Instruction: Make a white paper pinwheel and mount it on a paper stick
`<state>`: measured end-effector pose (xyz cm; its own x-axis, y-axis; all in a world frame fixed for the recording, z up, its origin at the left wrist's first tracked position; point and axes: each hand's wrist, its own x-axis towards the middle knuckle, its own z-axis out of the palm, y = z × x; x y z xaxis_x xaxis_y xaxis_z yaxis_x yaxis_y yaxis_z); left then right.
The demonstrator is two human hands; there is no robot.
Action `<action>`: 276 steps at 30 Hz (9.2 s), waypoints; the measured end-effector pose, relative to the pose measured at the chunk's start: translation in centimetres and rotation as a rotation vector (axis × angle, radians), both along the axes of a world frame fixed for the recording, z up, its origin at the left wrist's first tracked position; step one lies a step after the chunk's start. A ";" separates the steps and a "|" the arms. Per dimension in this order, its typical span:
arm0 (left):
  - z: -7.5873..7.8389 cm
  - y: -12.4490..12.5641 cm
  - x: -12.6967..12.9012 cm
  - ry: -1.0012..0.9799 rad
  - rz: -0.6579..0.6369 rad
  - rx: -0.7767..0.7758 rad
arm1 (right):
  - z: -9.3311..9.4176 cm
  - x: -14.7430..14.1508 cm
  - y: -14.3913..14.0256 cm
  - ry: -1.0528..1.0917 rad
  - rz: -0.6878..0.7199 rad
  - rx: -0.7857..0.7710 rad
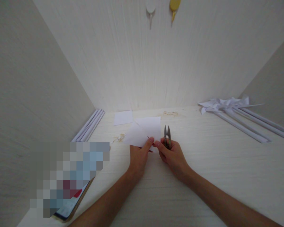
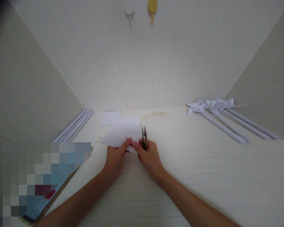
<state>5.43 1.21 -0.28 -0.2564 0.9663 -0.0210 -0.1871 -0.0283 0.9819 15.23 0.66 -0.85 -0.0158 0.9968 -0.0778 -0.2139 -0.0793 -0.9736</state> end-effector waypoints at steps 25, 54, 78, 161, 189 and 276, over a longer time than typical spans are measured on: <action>-0.6 0.1 -0.1 -0.001 -0.039 0.041 | 0.0 -0.1 0.0 0.219 0.047 -0.008; -0.2 1.0 -0.6 -0.191 0.101 0.029 | 1.3 -0.3 -1.3 -0.035 0.378 -0.245; 0.0 1.0 -0.6 -0.200 0.081 0.019 | 1.3 -0.3 -1.2 -0.026 0.345 -0.242; 0.1 0.4 -0.2 0.022 -0.047 0.025 | 0.3 0.6 -0.1 -0.379 0.109 0.217; -0.1 0.7 -0.3 -0.156 -0.013 0.015 | -0.1 0.6 0.1 -0.278 0.005 0.184; 0.1 1.2 -0.7 -0.326 0.115 0.016 | 1.1 -0.3 -1.3 -0.103 0.346 -0.116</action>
<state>4.74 2.41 -0.17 -0.3460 0.9323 -0.1049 -0.4860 -0.0825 0.8700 14.92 -0.68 0.23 -0.3363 0.9185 -0.2081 -0.0564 -0.2403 -0.9691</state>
